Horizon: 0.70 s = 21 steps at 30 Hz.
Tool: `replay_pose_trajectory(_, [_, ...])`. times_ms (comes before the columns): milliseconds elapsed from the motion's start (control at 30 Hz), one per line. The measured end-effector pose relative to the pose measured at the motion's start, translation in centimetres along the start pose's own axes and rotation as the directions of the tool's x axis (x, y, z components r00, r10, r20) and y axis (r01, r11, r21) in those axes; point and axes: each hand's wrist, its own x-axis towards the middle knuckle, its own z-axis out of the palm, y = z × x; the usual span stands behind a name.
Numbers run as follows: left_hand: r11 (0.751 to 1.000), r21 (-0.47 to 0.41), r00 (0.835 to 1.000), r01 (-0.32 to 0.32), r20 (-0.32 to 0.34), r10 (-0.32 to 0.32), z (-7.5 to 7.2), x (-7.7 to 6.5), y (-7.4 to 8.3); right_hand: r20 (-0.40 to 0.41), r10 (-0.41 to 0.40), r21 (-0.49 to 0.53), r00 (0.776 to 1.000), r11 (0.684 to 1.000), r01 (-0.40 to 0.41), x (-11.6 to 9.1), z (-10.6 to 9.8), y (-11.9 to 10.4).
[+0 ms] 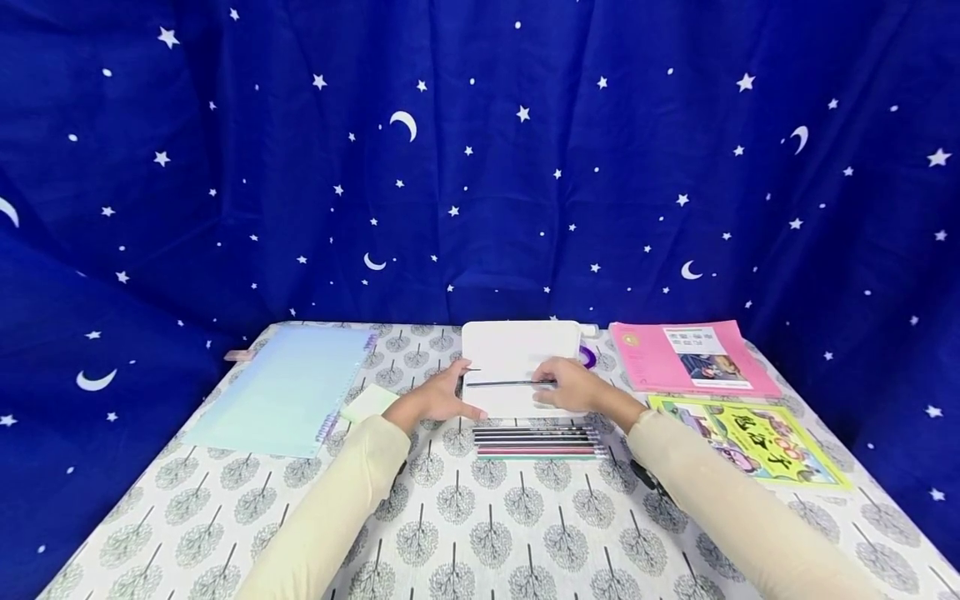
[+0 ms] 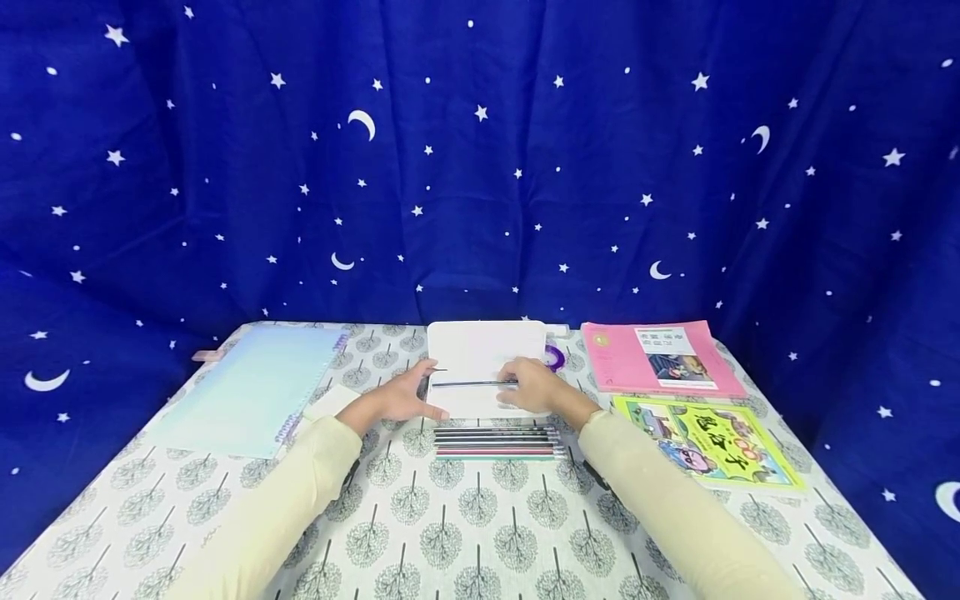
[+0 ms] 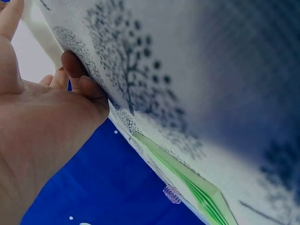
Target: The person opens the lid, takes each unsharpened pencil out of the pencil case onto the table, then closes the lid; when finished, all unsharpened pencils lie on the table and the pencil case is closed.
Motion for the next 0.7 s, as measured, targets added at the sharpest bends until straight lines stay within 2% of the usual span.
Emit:
replay_pose_trajectory(267, [1.000,0.003,1.000,0.004,0.002,-0.004,-0.1,0.0,0.1,0.047,-0.009,0.015,0.999,1.000,0.008,0.6,0.2,0.0])
replay_pose_trajectory(467, [1.000,-0.008,1.000,0.004,0.004,-0.004,-0.2,-0.1,0.2,0.108,0.005,0.073,0.994,0.997,-0.013,0.8,0.2,-0.1])
replay_pose_trajectory(700, [1.000,-0.010,1.000,0.003,0.017,-0.003,0.0,-0.2,0.1,0.138,0.023,0.127,0.990,0.991,-0.041,1.1,0.3,0.5])
